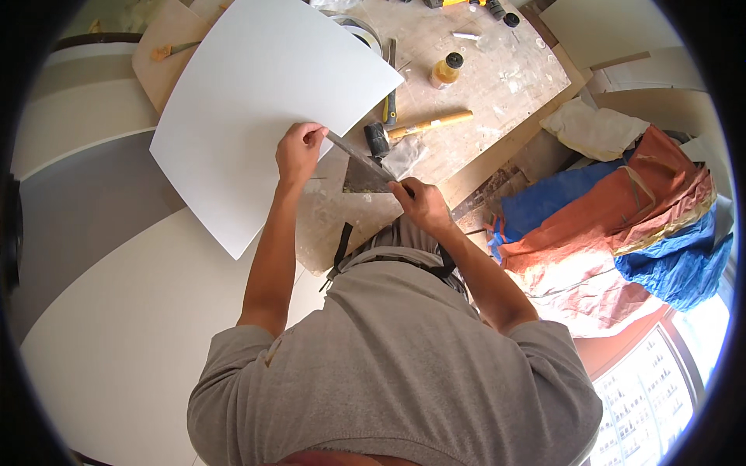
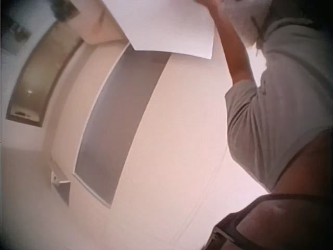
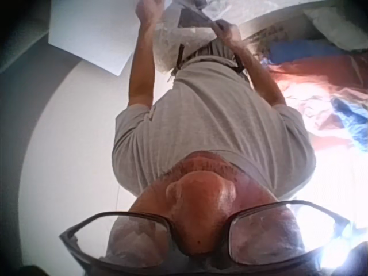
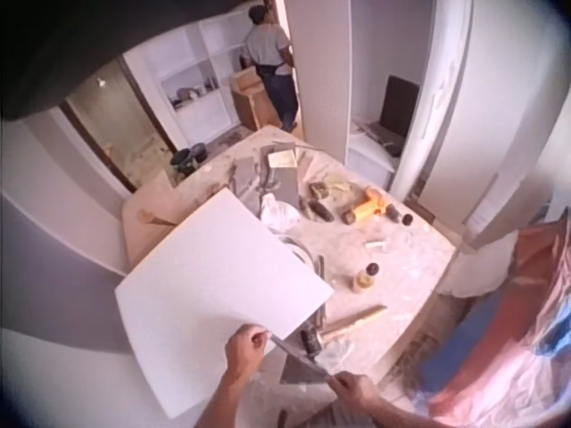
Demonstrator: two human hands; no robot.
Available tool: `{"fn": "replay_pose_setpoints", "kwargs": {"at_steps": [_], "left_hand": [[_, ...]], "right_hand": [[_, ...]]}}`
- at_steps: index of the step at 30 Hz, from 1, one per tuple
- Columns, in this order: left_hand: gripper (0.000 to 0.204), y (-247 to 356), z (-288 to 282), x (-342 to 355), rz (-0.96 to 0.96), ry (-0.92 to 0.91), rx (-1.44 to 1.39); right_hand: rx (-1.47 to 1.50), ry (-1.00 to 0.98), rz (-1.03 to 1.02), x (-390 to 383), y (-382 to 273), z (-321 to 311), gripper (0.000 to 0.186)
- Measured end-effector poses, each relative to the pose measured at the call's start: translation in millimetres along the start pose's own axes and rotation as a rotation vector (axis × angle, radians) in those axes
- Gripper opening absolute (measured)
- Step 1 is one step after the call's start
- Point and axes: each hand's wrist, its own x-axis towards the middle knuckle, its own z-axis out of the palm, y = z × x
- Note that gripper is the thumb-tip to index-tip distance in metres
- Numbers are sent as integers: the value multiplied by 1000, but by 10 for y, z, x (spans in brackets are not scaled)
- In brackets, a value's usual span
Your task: The person retrieves a hand file from a workbench, returns to another table, and files the edges of a white board using the hand file.
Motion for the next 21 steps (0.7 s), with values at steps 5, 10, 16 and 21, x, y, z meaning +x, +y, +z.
{"fn": "replay_pose_setpoints", "kwargs": {"at_steps": [5,10,16,21], "left_hand": [[26,47,95,375,23,109,-14],[26,128,-2,1150,8,99,-22],[28,162,13,1055,68,79,-28],[25,117,-43,167,-15,22,-6]], "right_hand": [[16,39,-11,429,34,19,50],[-15,90,-58,1151,-176,-8,54],[-31,80,-64,1003,-124,-133,52],[2,-27,-6,195,-49,-93,46]]}}
